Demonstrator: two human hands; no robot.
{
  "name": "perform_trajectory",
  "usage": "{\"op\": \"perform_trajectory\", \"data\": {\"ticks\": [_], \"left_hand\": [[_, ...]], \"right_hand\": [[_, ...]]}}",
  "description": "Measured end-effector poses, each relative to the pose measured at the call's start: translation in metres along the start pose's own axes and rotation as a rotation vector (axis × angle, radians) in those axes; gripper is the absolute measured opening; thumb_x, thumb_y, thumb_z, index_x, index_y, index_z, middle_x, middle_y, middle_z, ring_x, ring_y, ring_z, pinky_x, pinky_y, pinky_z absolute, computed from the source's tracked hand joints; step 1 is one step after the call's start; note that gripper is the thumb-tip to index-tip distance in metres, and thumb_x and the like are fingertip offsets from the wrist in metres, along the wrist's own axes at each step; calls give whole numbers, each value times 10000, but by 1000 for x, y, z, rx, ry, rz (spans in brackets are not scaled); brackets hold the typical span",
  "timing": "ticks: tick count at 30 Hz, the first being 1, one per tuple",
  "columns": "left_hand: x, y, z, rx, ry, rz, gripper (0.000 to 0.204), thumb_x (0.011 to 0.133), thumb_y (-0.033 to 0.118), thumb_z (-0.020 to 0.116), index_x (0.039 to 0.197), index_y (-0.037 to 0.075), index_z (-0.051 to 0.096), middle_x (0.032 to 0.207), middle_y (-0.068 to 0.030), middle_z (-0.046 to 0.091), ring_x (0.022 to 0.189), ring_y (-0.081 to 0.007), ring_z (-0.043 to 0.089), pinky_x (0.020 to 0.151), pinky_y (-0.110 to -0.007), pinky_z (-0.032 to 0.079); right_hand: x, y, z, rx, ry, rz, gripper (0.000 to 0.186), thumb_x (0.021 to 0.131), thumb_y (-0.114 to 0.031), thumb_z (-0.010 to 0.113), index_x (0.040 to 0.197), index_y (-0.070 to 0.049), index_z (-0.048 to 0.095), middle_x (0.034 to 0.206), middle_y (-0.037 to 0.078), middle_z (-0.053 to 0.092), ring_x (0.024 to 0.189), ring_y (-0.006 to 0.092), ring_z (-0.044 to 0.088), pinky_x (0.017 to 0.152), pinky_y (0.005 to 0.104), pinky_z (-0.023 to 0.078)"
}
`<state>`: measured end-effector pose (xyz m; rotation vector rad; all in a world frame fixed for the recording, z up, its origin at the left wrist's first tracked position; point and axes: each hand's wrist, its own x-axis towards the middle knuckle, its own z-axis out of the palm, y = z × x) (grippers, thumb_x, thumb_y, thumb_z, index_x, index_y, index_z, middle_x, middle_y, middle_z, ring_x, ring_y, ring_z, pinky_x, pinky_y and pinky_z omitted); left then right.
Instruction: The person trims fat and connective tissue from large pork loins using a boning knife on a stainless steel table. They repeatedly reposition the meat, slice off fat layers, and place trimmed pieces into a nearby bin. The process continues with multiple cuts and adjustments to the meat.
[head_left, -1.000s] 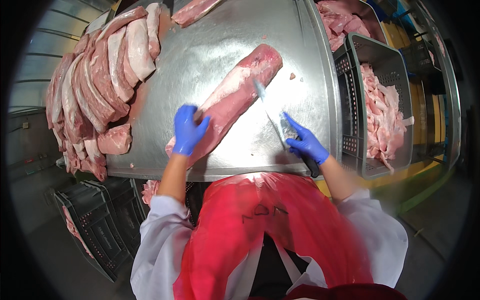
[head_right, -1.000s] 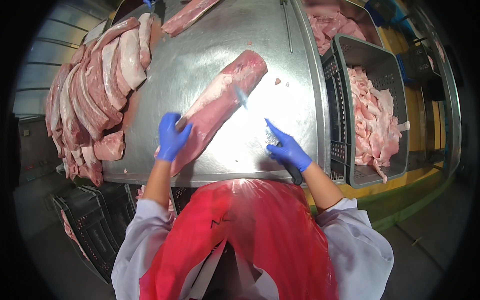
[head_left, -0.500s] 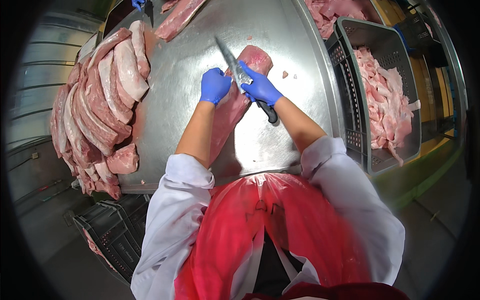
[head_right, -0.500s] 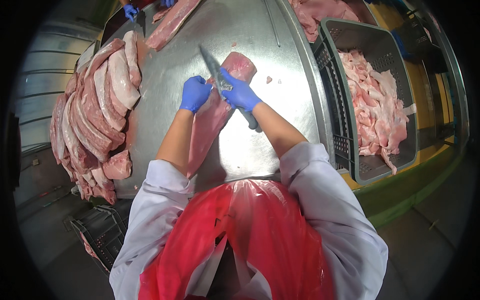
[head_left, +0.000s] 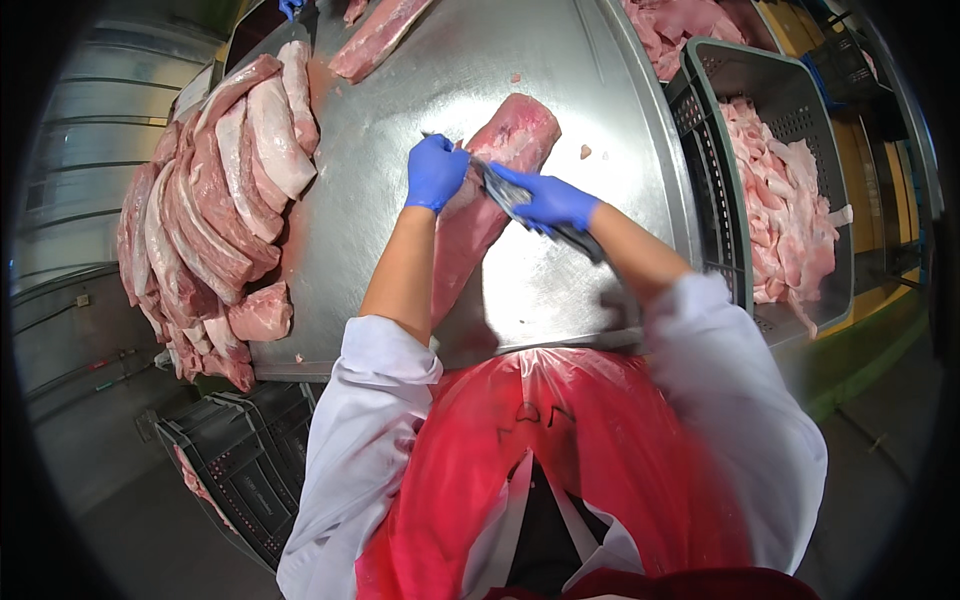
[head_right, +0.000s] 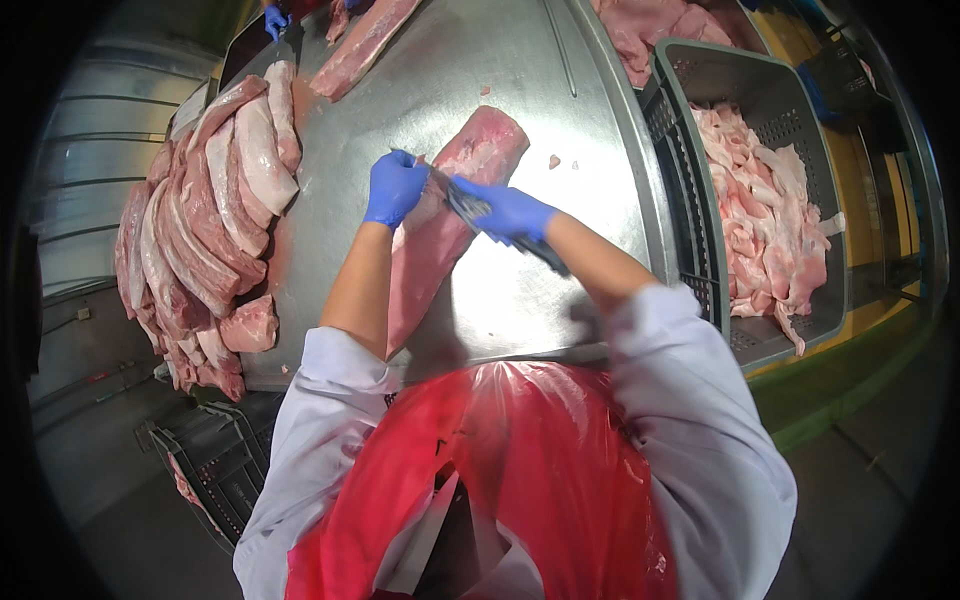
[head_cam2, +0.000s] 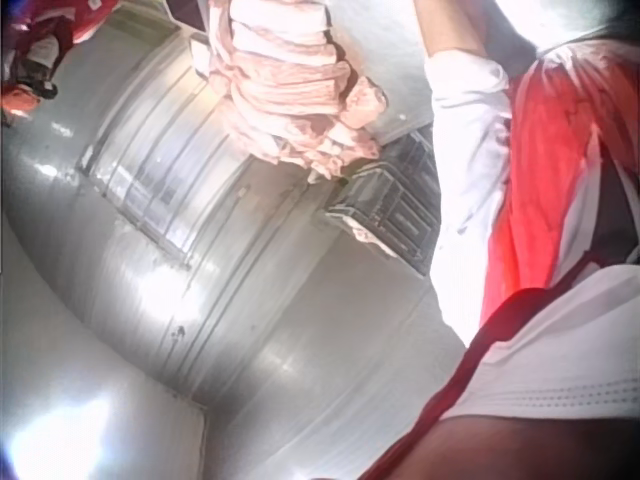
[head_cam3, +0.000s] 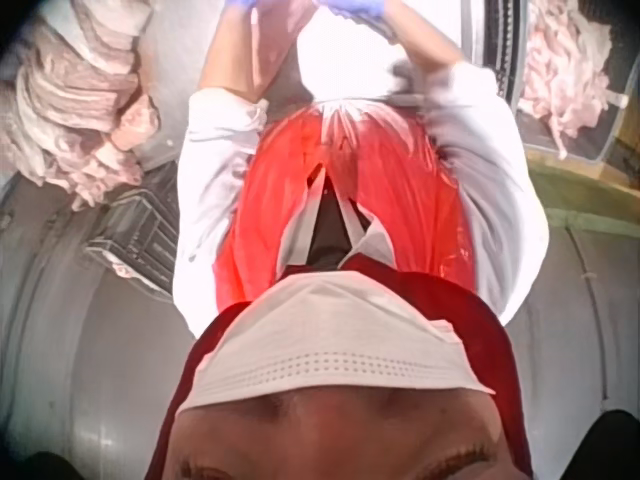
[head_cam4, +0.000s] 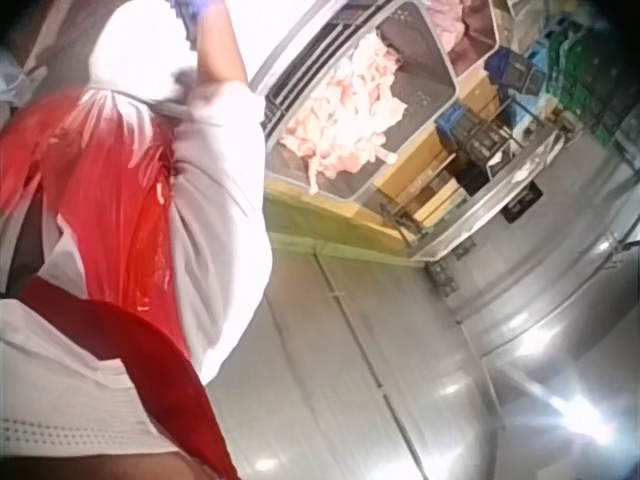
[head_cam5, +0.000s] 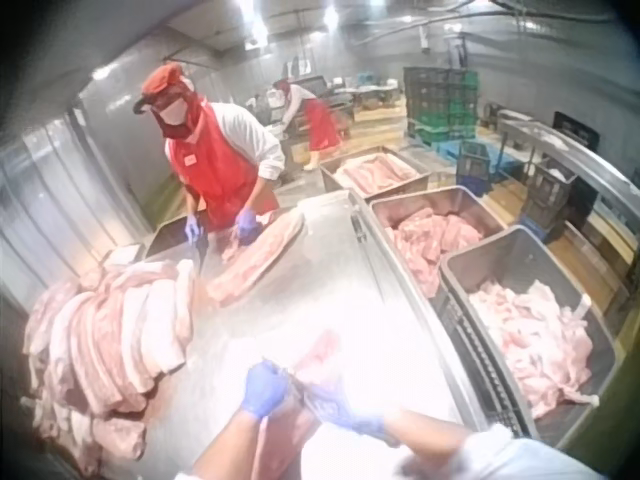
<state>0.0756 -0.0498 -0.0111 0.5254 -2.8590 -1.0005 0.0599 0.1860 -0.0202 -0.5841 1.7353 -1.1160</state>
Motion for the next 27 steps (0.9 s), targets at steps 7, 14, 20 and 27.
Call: {"op": "perform_trajectory", "data": {"ticks": [7, 14, 20, 27], "left_hand": [[7, 9, -18, -208, -161, -33, 221, 871, 166, 720, 724, 11, 662, 674, -21, 607, 627, -95, 496, 573, -307, 413], [17, -16, -46, -330, -193, -127, 204, 872, 188, 711, 773, 13, 678, 706, 3, 596, 659, -86, 498, 598, -287, 415], [13, 9, -55, -386, -211, -73, 254, 867, 219, 732, 744, 3, 677, 671, -31, 607, 632, -108, 505, 579, -310, 429], [17, 2, -77, -441, -216, -98, 244, 848, 196, 725, 710, 16, 634, 680, -11, 568, 658, -97, 475, 586, -303, 410]], "right_hand": [[16, -8, 16, 108, 88, -103, 786, 947, -129, 558, 1603, -389, 211, 730, 54, 605, 560, 122, 578, 546, 285, 524], [-39, 9, 16, 53, -128, -4, 786, 947, -173, 555, 1602, -408, 191, 715, 83, 586, 588, 157, 566, 549, 299, 531], [7, -35, 41, -19, 15, 30, 851, 917, -87, 553, 1626, -320, 146, 794, 94, 631, 613, 157, 591, 570, 294, 538], [-17, -31, 64, 38, -8, 25, 746, 979, -160, 525, 1620, -315, 176, 739, 62, 583, 583, 133, 570, 528, 293, 517]]}}
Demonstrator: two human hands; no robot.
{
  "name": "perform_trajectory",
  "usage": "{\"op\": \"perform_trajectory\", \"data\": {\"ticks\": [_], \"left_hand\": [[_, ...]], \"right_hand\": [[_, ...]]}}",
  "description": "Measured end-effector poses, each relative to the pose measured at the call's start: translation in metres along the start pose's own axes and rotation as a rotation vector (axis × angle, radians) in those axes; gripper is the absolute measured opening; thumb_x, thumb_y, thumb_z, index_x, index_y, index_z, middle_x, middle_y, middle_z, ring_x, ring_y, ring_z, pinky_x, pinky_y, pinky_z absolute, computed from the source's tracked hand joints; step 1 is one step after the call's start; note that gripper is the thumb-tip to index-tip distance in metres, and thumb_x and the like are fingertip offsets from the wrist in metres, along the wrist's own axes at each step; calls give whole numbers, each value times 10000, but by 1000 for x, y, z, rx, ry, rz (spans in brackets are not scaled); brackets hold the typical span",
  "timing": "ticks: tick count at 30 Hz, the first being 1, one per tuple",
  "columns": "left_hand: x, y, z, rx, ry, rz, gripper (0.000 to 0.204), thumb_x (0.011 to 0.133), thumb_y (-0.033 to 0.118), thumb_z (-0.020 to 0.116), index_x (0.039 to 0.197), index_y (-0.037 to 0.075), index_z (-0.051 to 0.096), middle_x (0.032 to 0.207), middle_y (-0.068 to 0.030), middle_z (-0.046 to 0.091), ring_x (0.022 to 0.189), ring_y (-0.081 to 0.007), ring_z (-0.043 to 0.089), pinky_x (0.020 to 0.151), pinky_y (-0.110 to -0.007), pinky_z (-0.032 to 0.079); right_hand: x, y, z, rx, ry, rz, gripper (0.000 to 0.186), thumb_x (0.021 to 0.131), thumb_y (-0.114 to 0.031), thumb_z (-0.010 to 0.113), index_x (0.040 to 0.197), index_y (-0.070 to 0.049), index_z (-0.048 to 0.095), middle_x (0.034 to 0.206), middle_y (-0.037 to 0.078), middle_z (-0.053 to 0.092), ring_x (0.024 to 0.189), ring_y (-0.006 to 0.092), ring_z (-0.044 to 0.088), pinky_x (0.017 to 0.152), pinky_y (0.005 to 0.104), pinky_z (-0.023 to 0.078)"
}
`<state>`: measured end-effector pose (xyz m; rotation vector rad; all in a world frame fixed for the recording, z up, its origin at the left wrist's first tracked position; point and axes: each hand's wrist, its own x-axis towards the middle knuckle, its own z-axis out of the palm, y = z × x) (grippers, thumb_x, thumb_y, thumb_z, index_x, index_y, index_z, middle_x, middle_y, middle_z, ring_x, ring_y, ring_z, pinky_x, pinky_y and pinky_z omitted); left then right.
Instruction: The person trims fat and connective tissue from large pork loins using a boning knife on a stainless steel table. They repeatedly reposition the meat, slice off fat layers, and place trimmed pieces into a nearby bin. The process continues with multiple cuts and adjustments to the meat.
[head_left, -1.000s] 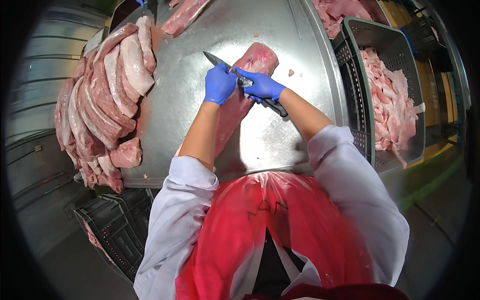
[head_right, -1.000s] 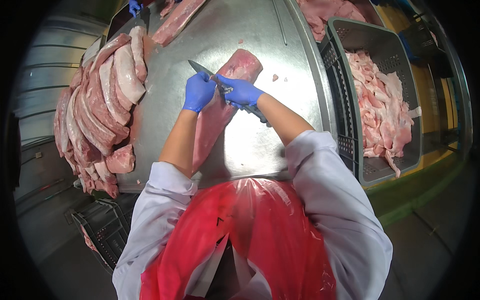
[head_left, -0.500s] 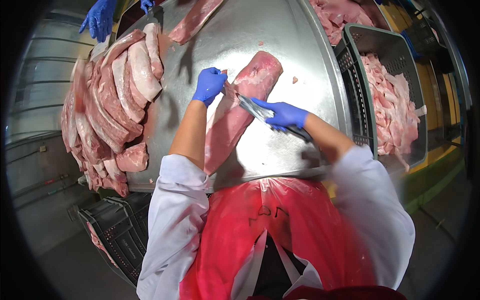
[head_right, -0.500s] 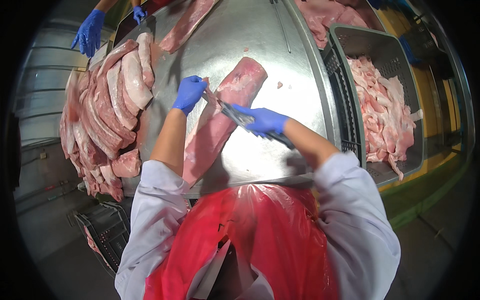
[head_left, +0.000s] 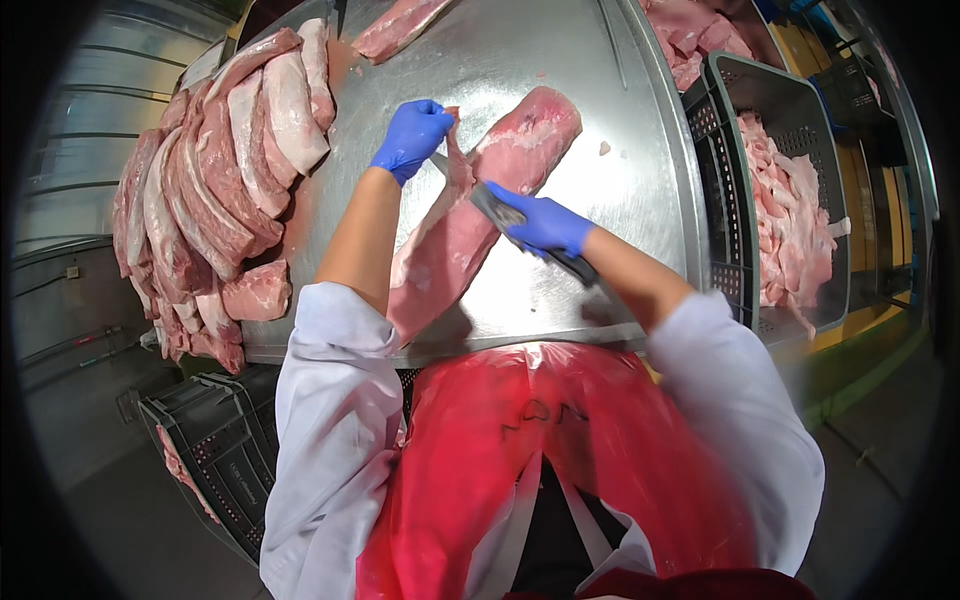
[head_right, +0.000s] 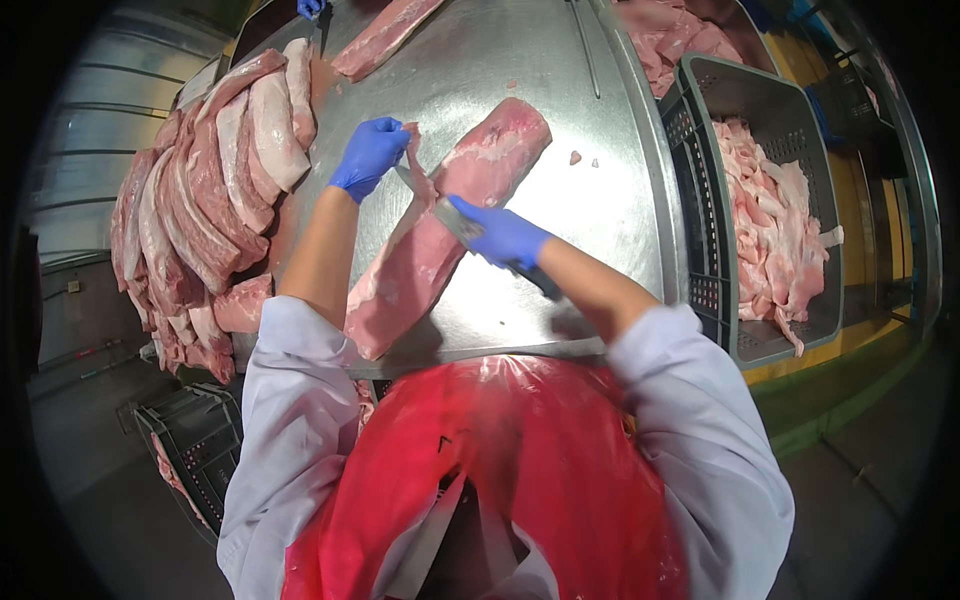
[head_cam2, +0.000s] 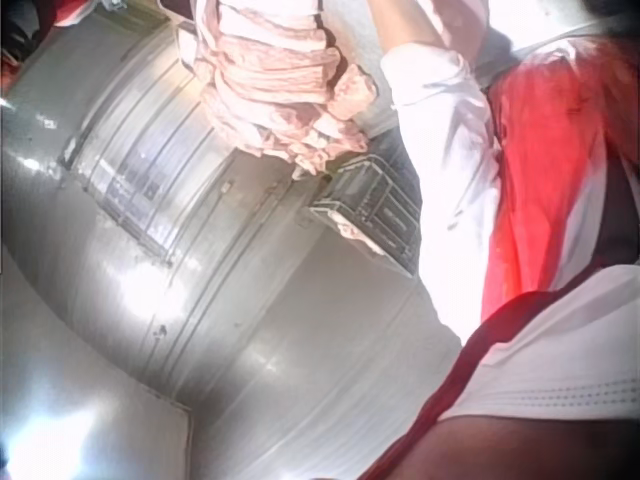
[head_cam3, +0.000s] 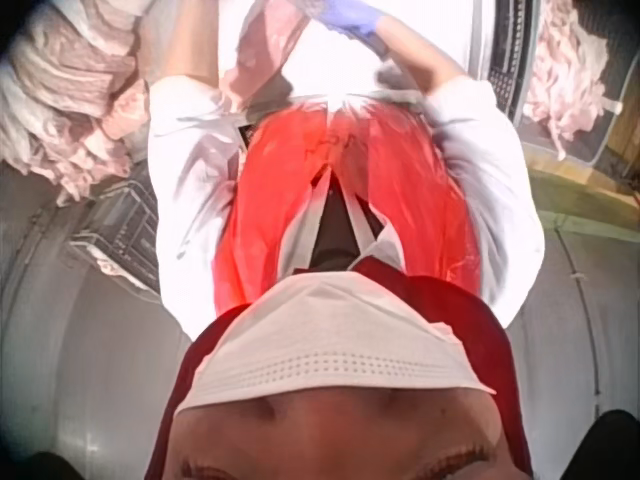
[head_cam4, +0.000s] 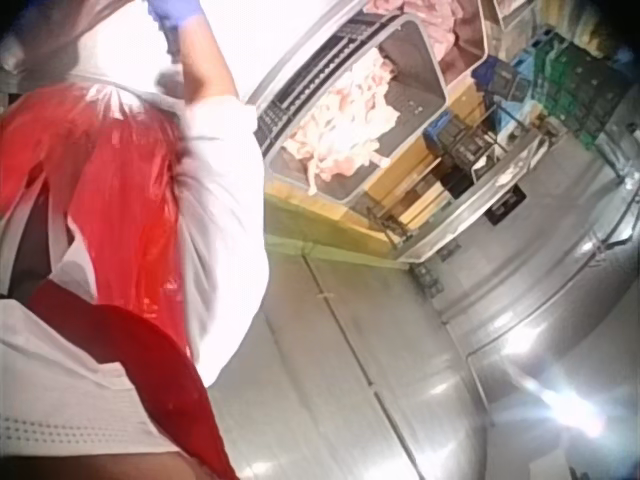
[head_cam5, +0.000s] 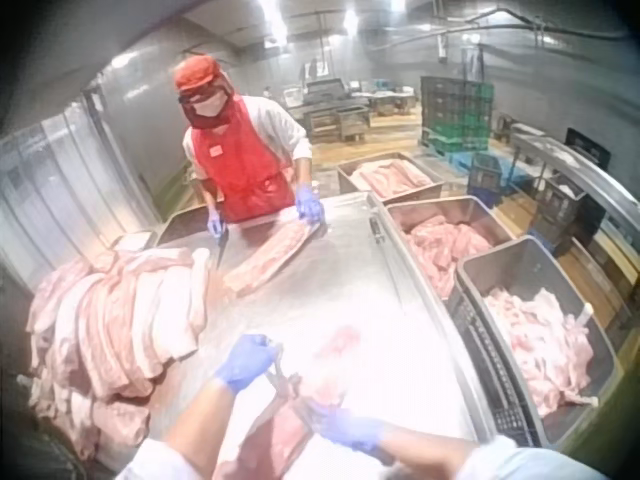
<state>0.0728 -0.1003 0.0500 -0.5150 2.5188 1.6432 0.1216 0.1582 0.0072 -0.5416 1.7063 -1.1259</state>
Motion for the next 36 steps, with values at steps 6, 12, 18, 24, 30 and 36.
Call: {"op": "perform_trajectory", "data": {"ticks": [6, 12, 18, 24, 30, 36], "left_hand": [[-4, -11, -34, 8, 36, -6, 192, 829, 174, 709, 737, 21, 640, 688, -6, 581, 648, -105, 486, 594, -306, 423], [-20, 8, -30, 79, 24, 134, 198, 825, 186, 703, 772, 0, 660, 707, -27, 625, 666, -103, 523, 615, -296, 448], [-18, -13, -78, -10, 82, 80, 205, 822, 192, 696, 741, 16, 628, 703, -6, 589, 650, -98, 496, 599, -299, 431], [-41, -6, -85, -89, 127, 158, 150, 865, 174, 671, 798, 42, 644, 695, 15, 554, 625, -86, 482, 589, -264, 403], [-83, -110, -224, -15, 214, -44, 195, 897, 236, 664, 863, 44, 672, 709, -7, 575, 632, -121, 499, 601, -291, 414], [-117, -213, -142, 636, 111, 256, 547, 659, 267, 842, 1120, 44, 647, 1137, -213, 694, 1057, -316, 681, 880, -440, 536]], "right_hand": [[-8, 13, 28, -119, 37, -49, 751, 984, -169, 521, 1623, -317, 155, 705, 79, 585, 552, 145, 557, 528, 315, 513], [46, -15, 40, 51, 52, 53, 814, 962, -123, 564, 1629, -307, 133, 750, 82, 624, 572, 144, 571, 527, 306, 509], [-30, -1, 74, -64, -19, 10, 821, 957, -117, 537, 1632, -287, 101, 724, 96, 602, 505, 163, 531, 527, 326, 524], [43, -15, 88, -4, 38, 12, 769, 974, -166, 522, 1624, -257, 121, 717, 106, 589, 522, 189, 539, 545, 338, 526], [-93, -11, 77, -80, -106, 148, 768, 962, -118, 546, 1618, -316, 200, 798, 92, 658, 591, 155, 603, 582, 315, 533], [-45, -18, 65, -17, 206, 36, 790, 942, -76, 574, 1615, -299, 226, 770, 87, 654, 573, 122, 602, 517, 296, 521]]}}
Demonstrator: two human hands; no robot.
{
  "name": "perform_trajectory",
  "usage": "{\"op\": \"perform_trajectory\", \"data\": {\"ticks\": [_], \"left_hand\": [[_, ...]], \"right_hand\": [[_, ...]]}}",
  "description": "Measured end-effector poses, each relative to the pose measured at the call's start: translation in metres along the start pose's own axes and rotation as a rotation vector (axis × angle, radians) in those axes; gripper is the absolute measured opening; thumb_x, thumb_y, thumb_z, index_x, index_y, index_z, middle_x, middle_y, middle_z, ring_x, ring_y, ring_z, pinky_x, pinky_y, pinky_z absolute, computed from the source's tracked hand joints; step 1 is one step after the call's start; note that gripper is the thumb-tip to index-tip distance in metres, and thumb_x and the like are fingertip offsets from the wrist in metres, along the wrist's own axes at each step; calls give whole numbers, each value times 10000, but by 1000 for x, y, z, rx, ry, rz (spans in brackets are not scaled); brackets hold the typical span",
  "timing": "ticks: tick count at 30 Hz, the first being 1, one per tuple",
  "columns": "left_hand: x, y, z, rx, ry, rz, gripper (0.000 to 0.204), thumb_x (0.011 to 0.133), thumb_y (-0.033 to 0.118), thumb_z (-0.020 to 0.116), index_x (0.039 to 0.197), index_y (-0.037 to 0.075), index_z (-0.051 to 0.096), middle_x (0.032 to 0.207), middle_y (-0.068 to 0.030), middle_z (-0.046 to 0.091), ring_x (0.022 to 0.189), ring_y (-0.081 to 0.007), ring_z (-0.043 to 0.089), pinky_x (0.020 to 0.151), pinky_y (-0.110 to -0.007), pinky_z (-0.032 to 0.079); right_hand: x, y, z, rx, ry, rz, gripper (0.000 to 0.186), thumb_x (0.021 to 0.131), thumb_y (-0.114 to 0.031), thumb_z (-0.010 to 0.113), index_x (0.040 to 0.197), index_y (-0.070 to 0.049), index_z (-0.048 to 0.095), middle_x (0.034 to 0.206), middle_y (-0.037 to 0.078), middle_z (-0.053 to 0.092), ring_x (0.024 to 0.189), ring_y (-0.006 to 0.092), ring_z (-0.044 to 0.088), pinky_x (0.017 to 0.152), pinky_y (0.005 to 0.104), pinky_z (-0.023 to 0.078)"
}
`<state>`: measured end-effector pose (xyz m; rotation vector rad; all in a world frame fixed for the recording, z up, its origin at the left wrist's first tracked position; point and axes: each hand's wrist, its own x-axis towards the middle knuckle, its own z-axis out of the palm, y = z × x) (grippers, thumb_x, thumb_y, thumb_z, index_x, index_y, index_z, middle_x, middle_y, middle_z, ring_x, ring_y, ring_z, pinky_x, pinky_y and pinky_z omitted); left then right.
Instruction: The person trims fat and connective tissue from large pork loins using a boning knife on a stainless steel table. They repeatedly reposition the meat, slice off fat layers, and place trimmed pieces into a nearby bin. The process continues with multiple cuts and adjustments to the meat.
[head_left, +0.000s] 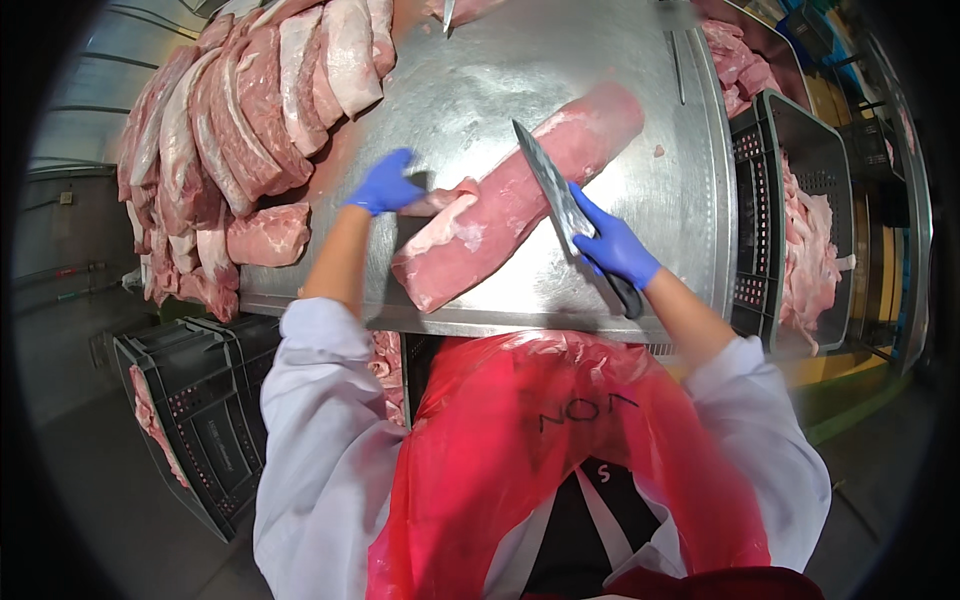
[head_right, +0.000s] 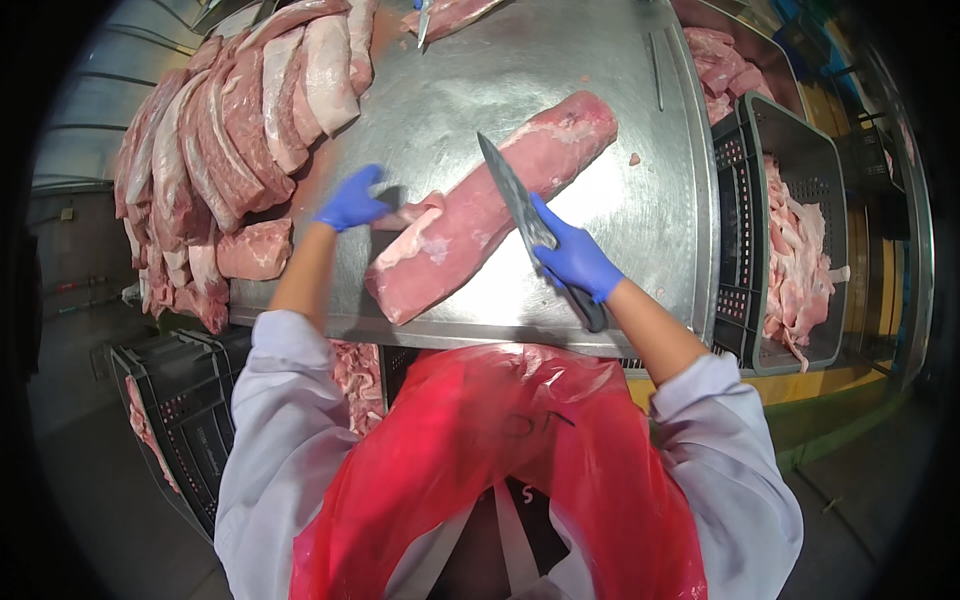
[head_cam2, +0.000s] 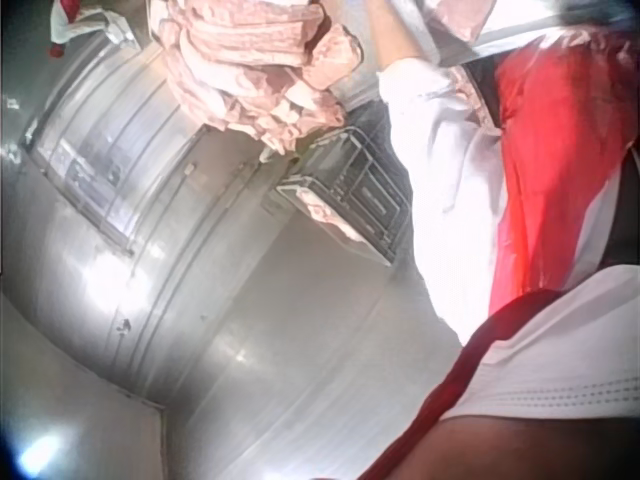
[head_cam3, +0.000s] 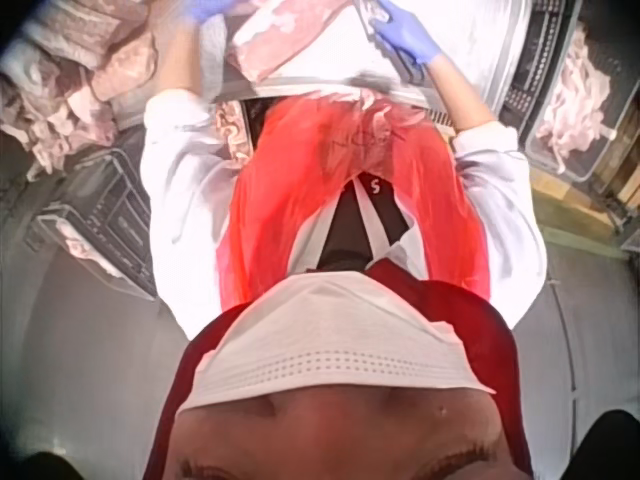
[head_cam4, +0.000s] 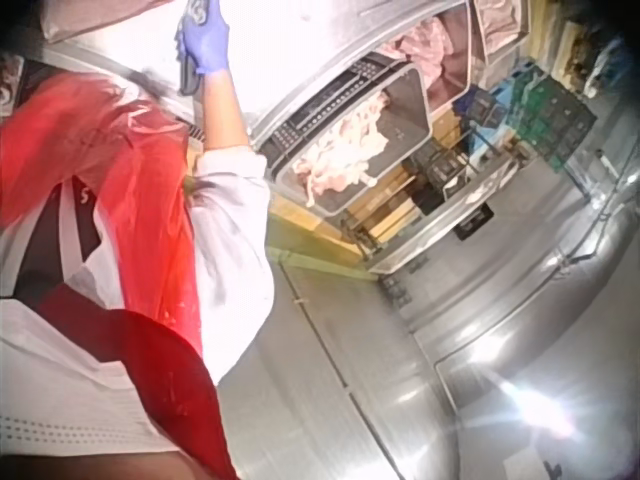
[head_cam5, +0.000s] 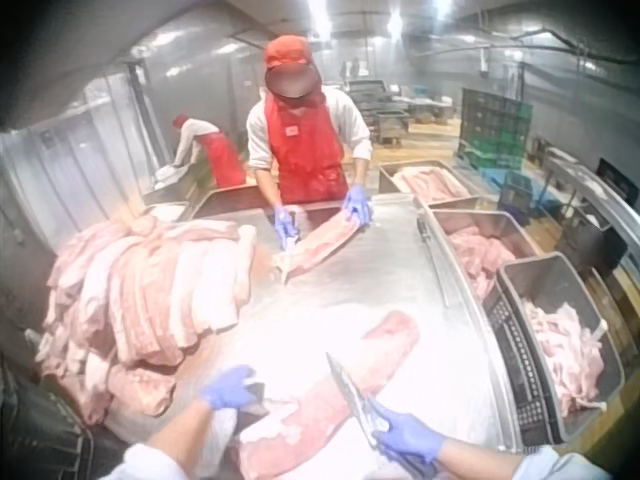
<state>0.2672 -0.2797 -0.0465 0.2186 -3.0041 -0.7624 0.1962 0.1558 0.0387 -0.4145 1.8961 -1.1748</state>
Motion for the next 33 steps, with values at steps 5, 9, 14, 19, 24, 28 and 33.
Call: {"op": "perform_trajectory", "data": {"ticks": [5, 9, 14, 19, 24, 28, 33], "left_hand": [[23, 80, 21, 45, -508, -137, 375, 822, 283, 688, 1140, 93, 635, 1095, -243, 697, 1028, -395, 678, 872, -456, 527], [22, 86, -4, 241, -259, 94, 218, 866, 226, 591, 1022, 95, 668, 929, -214, 713, 879, -415, 682, 766, -501, 530], [36, 121, -27, 484, -236, 294, 160, 818, 213, 636, 910, 97, 695, 793, -173, 703, 774, -387, 688, 709, -480, 540], [43, 143, -40, 591, -256, 451, 114, 782, 199, 659, 820, 102, 705, 759, -159, 692, 740, -365, 685, 683, -468, 537], [39, 122, -67, 633, -220, 412, 121, 775, 215, 681, 807, 109, 731, 799, -161, 710, 774, -361, 701, 703, -456, 547], [30, 135, -87, 631, -192, 460, 116, 800, 195, 653, 836, 110, 723, 764, -150, 697, 748, -356, 690, 696, -466, 538], [14, 113, -114, 645, -169, 343, 121, 790, 205, 661, 821, 108, 725, 781, -143, 708, 762, -349, 696, 700, -461, 541]], "right_hand": [[86, -9, 50, 192, 43, -77, 795, 930, -73, 563, 1621, -267, 220, 800, 99, 655, 577, 131, 598, 538, 300, 521], [116, -18, 70, 86, -91, -8, 807, 919, -98, 555, 1627, -214, 185, 831, 125, 671, 581, 157, 616, 567, 315, 534], [44, -28, 57, -213, -258, -36, 810, 917, -134, 554, 1625, -160, 162, 846, 155, 695, 630, 205, 671, 603, 357, 555], [111, -22, 86, -43, -195, -29, 787, 936, -106, 533, 1627, -198, 167, 794, 132, 666, 589, 171, 615, 538, 333, 526], [35, -3, 81, -209, -339, -6, 769, 949, -135, 517, 1628, -237, 169, 754, 126, 649, 509, 175, 595, 498, 332, 520], [78, -6, 101, -262, -232, -130, 779, 953, -145, 514, 1625, -311, 158, 731, 122, 645, 492, 160, 582, 474, 333, 511], [50, -2, 101, -268, -364, -103, 792, 959, -120, 527, 1622, -337, 153, 739, 101, 650, 519, 144, 587, 490, 312, 519]]}}
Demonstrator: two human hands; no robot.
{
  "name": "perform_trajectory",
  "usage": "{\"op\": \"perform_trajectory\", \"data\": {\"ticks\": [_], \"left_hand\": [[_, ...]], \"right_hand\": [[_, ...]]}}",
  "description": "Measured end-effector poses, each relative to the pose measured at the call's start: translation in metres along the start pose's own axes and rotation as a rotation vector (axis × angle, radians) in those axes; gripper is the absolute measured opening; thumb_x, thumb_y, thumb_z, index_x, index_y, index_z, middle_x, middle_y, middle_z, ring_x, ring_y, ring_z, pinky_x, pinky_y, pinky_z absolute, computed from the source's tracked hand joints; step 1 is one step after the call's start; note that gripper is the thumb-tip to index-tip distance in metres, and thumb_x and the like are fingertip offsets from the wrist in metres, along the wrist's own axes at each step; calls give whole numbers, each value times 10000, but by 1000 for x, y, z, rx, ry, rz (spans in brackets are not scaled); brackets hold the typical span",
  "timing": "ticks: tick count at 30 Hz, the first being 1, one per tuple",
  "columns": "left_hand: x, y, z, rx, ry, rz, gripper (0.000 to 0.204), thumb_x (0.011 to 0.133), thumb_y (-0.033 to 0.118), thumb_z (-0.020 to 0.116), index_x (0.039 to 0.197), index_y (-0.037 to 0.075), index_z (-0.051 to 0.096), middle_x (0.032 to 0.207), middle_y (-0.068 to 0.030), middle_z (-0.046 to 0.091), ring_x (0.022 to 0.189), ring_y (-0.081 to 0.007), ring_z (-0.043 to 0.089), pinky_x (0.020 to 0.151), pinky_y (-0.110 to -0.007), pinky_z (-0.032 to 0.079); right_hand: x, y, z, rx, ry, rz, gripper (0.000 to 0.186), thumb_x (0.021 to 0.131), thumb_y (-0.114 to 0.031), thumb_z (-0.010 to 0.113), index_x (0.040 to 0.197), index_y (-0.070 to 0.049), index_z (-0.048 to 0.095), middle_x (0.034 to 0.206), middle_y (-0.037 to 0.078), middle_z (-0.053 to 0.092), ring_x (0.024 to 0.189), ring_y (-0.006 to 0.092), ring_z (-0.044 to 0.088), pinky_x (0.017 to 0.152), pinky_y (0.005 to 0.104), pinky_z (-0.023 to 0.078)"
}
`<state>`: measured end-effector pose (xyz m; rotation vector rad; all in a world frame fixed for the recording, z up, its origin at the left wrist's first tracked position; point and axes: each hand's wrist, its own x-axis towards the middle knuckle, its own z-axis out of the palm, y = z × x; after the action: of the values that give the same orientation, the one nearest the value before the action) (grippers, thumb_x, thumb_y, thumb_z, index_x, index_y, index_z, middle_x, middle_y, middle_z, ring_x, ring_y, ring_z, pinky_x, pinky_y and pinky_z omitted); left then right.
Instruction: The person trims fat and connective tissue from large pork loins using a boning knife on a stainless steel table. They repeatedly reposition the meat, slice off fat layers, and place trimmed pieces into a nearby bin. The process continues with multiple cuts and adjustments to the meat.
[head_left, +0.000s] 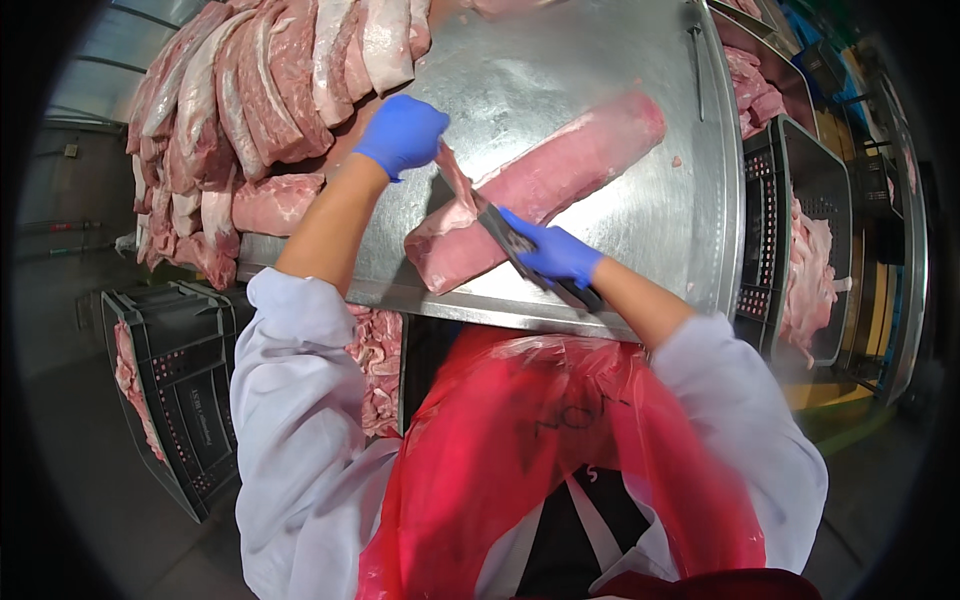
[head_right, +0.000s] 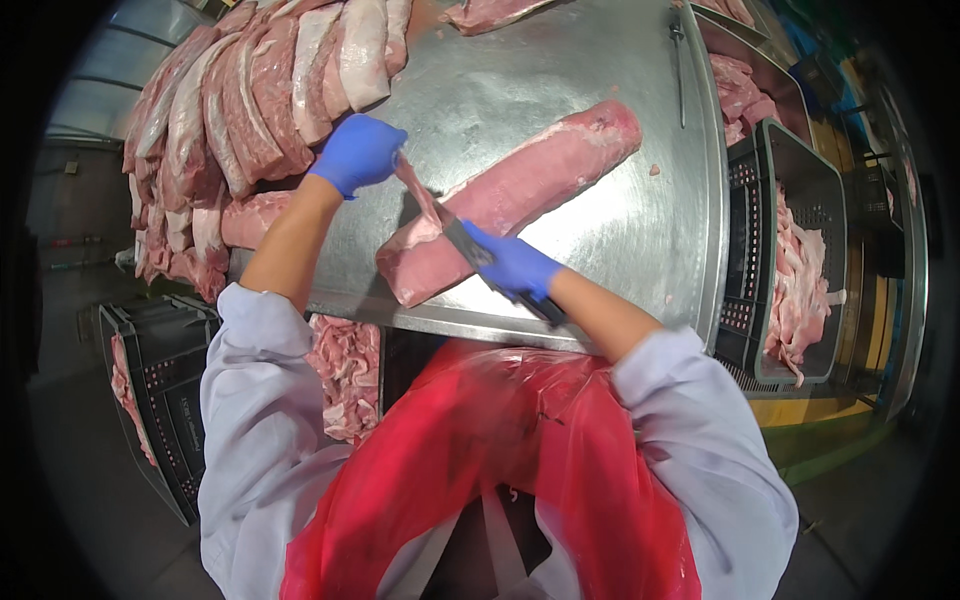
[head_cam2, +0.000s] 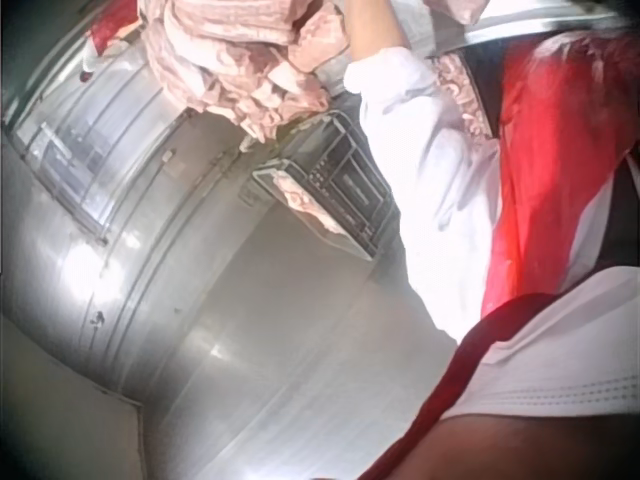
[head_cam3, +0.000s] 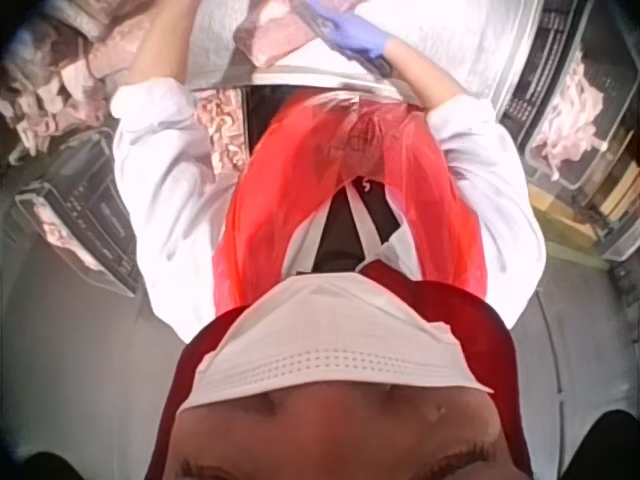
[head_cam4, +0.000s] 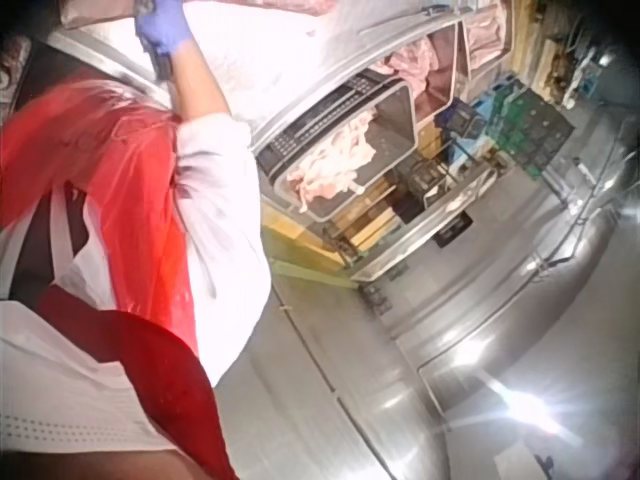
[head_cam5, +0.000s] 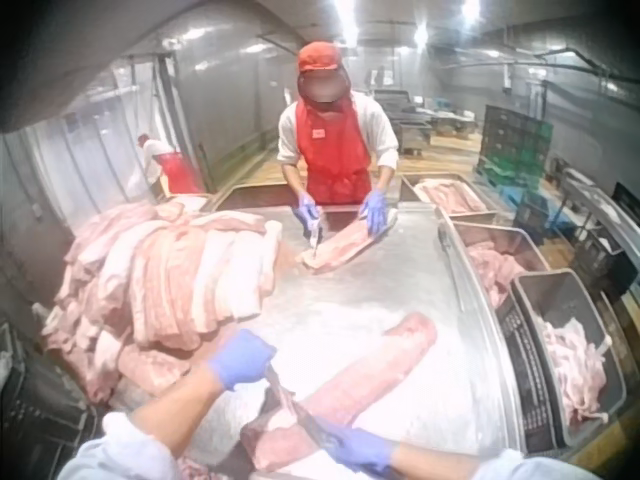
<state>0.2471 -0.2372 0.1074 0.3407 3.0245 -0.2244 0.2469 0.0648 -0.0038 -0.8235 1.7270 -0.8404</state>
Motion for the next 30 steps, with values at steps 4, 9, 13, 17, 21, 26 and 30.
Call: {"op": "perform_trajectory", "data": {"ticks": [4, 9, 13, 17, 21, 26, 30], "left_hand": [[-18, 2, -1, -46, 52, -30, 122, 785, 212, 662, 818, 113, 725, 779, -144, 709, 766, -345, 701, 698, -461, 548], [-26, 4, -26, -2, 58, -31, 109, 807, 184, 652, 819, 85, 697, 730, -158, 680, 740, -365, 679, 705, -467, 530], [-56, -16, -41, -38, 55, -106, 112, 816, 174, 636, 861, 86, 688, 773, -161, 691, 754, -375, 675, 715, -483, 527], [-63, -9, -63, 6, 51, -71, 122, 818, 179, 639, 886, 95, 695, 799, -155, 700, 763, -378, 675, 723, -486, 526], [-96, -38, -80, 53, 113, -146, 148, 813, 171, 640, 923, 107, 716, 808, -154, 703, 776, -373, 679, 717, -484, 529], [-139, -43, -129, 71, 68, -224, 126, 830, 171, 637, 891, 71, 685, 803, -168, 700, 781, -393, 677, 720, -489, 536], [-132, -22, -188, -67, 208, -168, 131, 840, 134, 615, 923, 58, 682, 732, -161, 661, 697, -353, 644, 691, -448, 516]], "right_hand": [[-10, 6, 6, 22, -3, -38, 783, 957, -106, 515, 1623, -323, 165, 757, 112, 652, 541, 151, 595, 542, 321, 535], [43, -29, 23, -23, 111, -13, 784, 949, -104, 515, 1625, -295, 166, 783, 146, 659, 589, 206, 632, 574, 364, 552], [0, 24, 41, -90, 20, -200, 759, 976, -146, 516, 1625, -286, 149, 731, 131, 647, 539, 184, 614, 540, 338, 535], [64, -38, 34, 10, -53, -62, 691, 1009, -163, 459, 1619, -239, 143, 738, 160, 649, 540, 220, 642, 525, 356, 544], [51, -42, 64, -170, 16, -186, 746, 988, -155, 506, 1631, -257, 143, 828, 144, 654, 569, 202, 625, 590, 357, 550], [30, -20, 78, -130, -41, -319, 746, 974, -128, 495, 1628, -259, 160, 861, 173, 681, 576, 250, 657, 603, 359, 564], [84, -89, 97, -149, -287, -124, 777, 929, -124, 505, 1623, -274, 189, 773, 169, 660, 504, 194, 610, 537, 338, 539]]}}
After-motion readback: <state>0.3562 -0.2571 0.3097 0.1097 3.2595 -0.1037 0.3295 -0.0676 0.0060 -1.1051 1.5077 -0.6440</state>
